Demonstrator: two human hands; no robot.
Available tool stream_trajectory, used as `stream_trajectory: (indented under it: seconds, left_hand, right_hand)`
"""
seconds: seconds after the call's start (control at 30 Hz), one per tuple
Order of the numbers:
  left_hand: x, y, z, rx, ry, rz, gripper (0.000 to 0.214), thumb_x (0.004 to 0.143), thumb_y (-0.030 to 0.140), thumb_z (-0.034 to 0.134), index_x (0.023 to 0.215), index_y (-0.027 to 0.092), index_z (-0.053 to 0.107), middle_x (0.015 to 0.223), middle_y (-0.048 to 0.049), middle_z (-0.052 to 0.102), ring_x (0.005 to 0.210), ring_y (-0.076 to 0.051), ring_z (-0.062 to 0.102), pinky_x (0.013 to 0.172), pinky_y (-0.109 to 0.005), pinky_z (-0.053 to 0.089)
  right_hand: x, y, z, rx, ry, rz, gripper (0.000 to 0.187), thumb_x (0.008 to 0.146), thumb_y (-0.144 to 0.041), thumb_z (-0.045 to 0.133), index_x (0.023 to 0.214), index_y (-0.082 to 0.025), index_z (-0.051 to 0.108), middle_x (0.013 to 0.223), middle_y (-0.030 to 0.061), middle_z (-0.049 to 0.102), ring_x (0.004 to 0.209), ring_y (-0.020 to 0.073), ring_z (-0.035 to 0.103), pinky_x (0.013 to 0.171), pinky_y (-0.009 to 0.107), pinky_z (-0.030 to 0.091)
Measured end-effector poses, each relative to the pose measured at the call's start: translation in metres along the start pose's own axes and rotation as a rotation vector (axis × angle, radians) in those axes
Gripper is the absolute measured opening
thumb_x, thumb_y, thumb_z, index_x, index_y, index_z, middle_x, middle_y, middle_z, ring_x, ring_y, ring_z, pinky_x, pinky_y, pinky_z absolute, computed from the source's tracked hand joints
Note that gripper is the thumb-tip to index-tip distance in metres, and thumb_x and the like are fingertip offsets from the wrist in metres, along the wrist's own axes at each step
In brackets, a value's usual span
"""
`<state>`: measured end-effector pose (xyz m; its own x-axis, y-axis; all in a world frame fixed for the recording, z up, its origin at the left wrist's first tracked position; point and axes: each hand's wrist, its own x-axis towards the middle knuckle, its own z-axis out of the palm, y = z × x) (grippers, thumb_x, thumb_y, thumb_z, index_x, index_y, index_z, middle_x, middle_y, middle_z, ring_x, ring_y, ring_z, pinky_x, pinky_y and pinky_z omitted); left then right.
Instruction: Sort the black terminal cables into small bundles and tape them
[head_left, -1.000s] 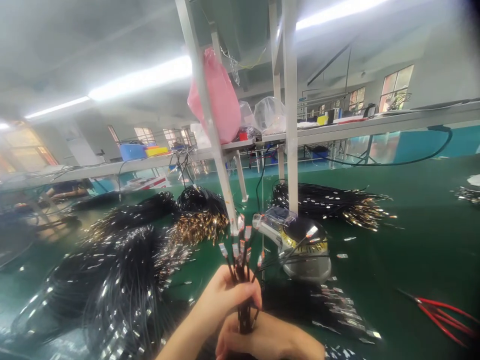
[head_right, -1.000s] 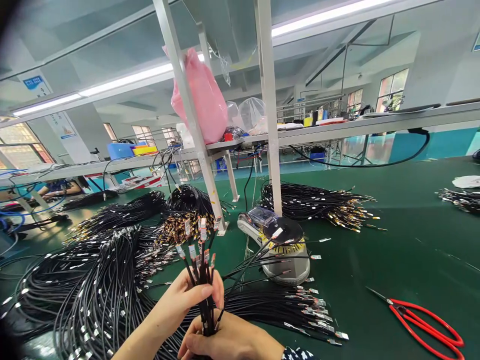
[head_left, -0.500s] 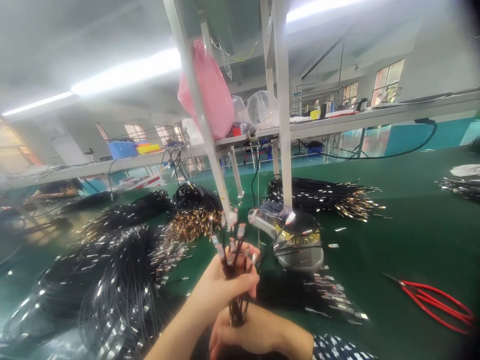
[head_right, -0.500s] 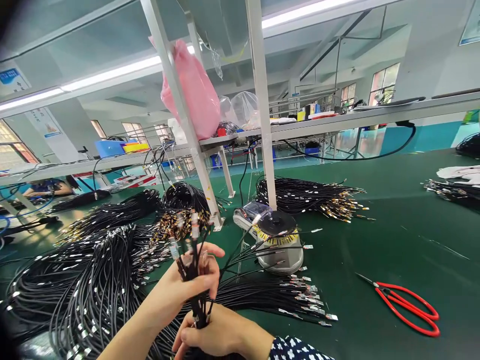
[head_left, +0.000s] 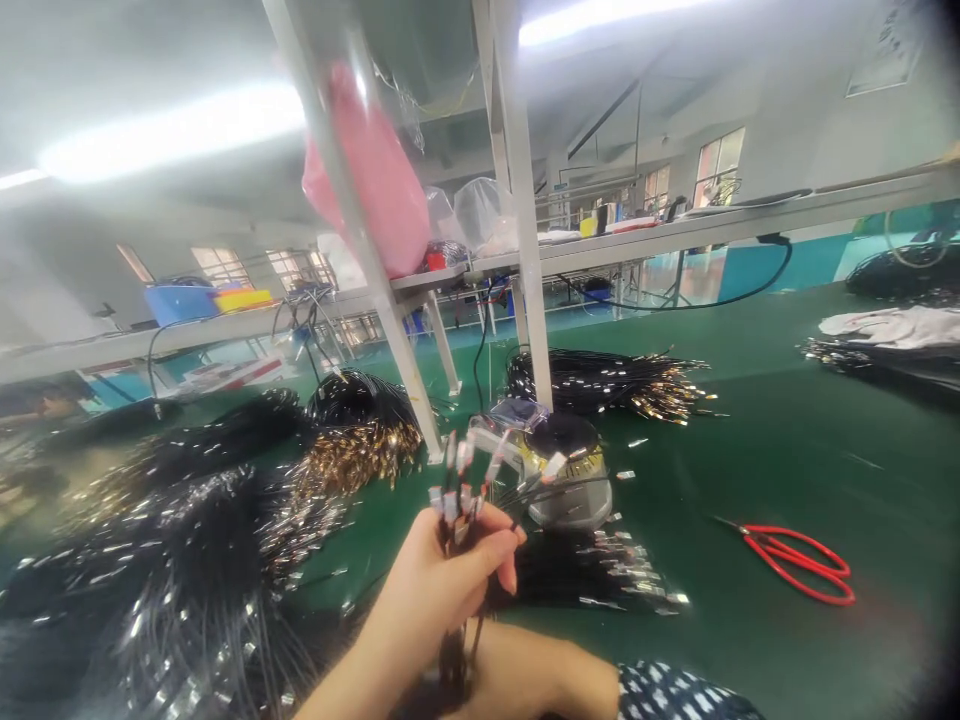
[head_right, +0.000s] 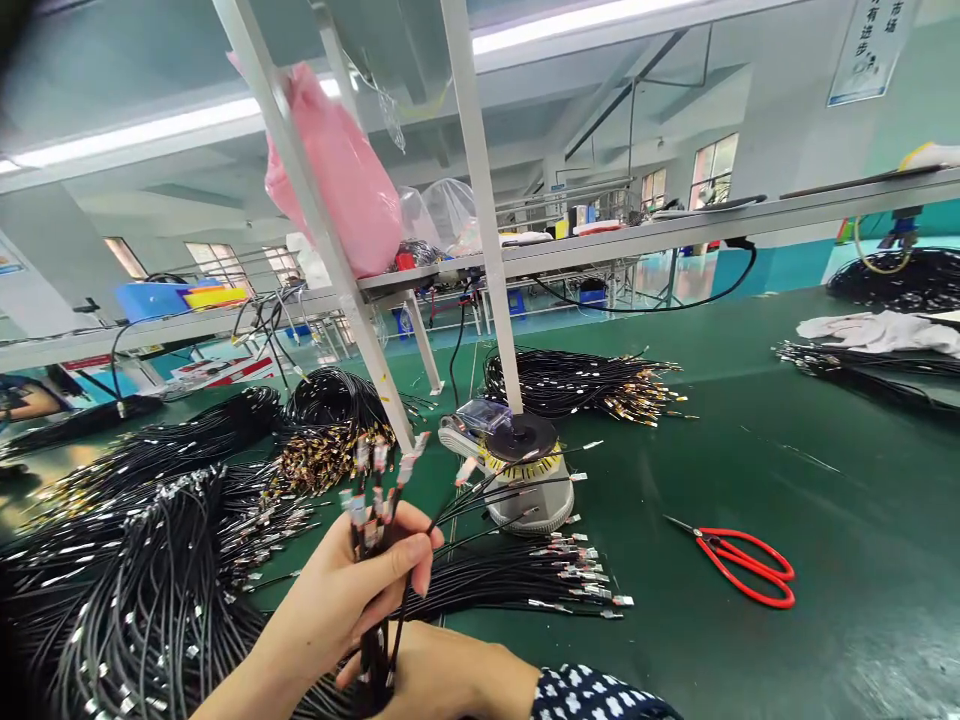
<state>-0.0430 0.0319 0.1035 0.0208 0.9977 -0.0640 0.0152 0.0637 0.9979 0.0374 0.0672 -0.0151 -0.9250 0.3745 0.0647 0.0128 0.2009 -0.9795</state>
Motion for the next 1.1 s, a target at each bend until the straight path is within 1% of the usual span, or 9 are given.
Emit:
stream_trajectory:
  seconds: [0.07, 0.2, 0.33, 0.43, 0.5, 0.6, 0.83, 0.93, 1.1]
  left_hand:
    - [-0.011, -0.009, 0.001, -0.096, 0.083, -0.013, 0.023, 0.075, 0.033, 0.071, 0.082, 0.015, 0.058, 0.051, 0.0002, 0.062, 0.031, 0.001, 0.025, 0.036, -0.016, 0.011]
    - [-0.032, -0.033, 0.009, -0.227, 0.097, -0.094, 0.028, 0.076, 0.039, 0.072, 0.083, 0.017, 0.056, 0.052, 0.0003, 0.062, 0.03, 0.001, 0.023, 0.036, -0.015, 0.011]
    - [-0.042, -0.065, 0.025, -0.288, 0.017, -0.202, 0.037, 0.071, 0.048, 0.075, 0.079, 0.018, 0.056, 0.052, -0.0013, 0.063, 0.029, -0.001, 0.024, 0.033, -0.017, 0.011]
    - [-0.049, -0.086, 0.035, -0.307, -0.02, -0.242, 0.039, 0.068, 0.051, 0.077, 0.075, 0.017, 0.057, 0.054, -0.0029, 0.063, 0.03, -0.001, 0.026, 0.033, -0.018, 0.013]
    - [-0.053, -0.093, 0.039, -0.326, -0.009, -0.252, 0.04, 0.068, 0.051, 0.077, 0.081, 0.017, 0.061, 0.065, -0.0065, 0.068, 0.031, -0.001, 0.028, 0.033, -0.019, 0.013]
    - [-0.055, -0.09, 0.042, -0.352, 0.038, -0.258, 0.039, 0.072, 0.047, 0.075, 0.092, 0.016, 0.063, 0.079, -0.0092, 0.071, 0.03, 0.001, 0.026, 0.033, -0.02, 0.013]
    - [-0.042, -0.083, 0.05, -0.325, -0.009, -0.321, 0.029, 0.076, 0.038, 0.072, 0.077, 0.014, 0.057, 0.051, -0.0004, 0.06, 0.029, 0.0, 0.026, 0.033, -0.017, 0.011]
    - [-0.041, -0.084, 0.051, -0.3, 0.029, -0.295, 0.028, 0.076, 0.037, 0.071, 0.086, 0.014, 0.058, 0.052, -0.0005, 0.062, 0.028, 0.0, 0.028, 0.032, -0.016, 0.012]
    - [-0.044, -0.08, 0.054, -0.271, 0.054, -0.284, 0.035, 0.074, 0.033, 0.073, 0.1, 0.014, 0.057, 0.052, 0.0005, 0.063, 0.028, -0.001, 0.031, 0.031, -0.014, 0.016]
  right_hand:
    - [-0.023, -0.011, -0.017, 0.009, 0.076, -0.051, 0.065, 0.059, -0.032, 0.084, 0.119, -0.019, 0.062, 0.119, 0.0054, 0.065, 0.109, 0.0248, 0.06, 0.093, 0.031, 0.049]
    - [-0.074, -0.044, -0.047, 0.094, 0.362, -0.086, 0.063, 0.068, -0.044, 0.079, 0.121, -0.018, 0.058, 0.117, 0.0081, 0.063, 0.11, 0.0243, 0.057, 0.097, 0.037, 0.044]
    - [-0.102, -0.069, -0.05, -0.035, 0.531, -0.094, 0.047, 0.08, -0.05, 0.067, 0.118, -0.022, 0.061, 0.11, 0.0063, 0.063, 0.102, 0.0227, 0.057, 0.088, 0.035, 0.045]
    - [-0.106, -0.067, -0.042, -0.038, 0.723, -0.03, 0.026, 0.09, -0.043, 0.056, 0.091, -0.02, 0.07, 0.09, 0.0043, 0.064, 0.087, 0.0189, 0.058, 0.081, 0.033, 0.045]
    - [-0.107, -0.059, -0.038, -0.02, 0.73, 0.015, 0.028, 0.09, -0.04, 0.057, 0.078, -0.019, 0.072, 0.09, 0.005, 0.063, 0.088, 0.0186, 0.058, 0.081, 0.032, 0.045]
    - [-0.109, -0.047, -0.033, 0.07, 0.639, 0.087, 0.031, 0.087, -0.044, 0.059, 0.076, -0.019, 0.074, 0.1, 0.0068, 0.061, 0.095, 0.0204, 0.058, 0.081, 0.033, 0.046]
    - [-0.12, -0.043, -0.022, 0.064, 0.685, 0.085, 0.024, 0.089, -0.041, 0.058, 0.09, -0.02, 0.071, 0.112, 0.0063, 0.06, 0.108, 0.0206, 0.057, 0.099, 0.037, 0.041]
    - [-0.127, -0.041, -0.029, 0.085, 0.804, 0.102, 0.024, 0.088, -0.041, 0.06, 0.099, -0.02, 0.065, 0.104, 0.0058, 0.065, 0.099, 0.0197, 0.059, 0.089, 0.036, 0.045]
    - [-0.135, -0.041, -0.035, 0.203, 0.861, 0.138, 0.025, 0.076, -0.036, 0.074, 0.083, -0.019, 0.057, 0.079, 0.0009, 0.063, 0.071, 0.013, 0.056, 0.063, 0.026, 0.044]
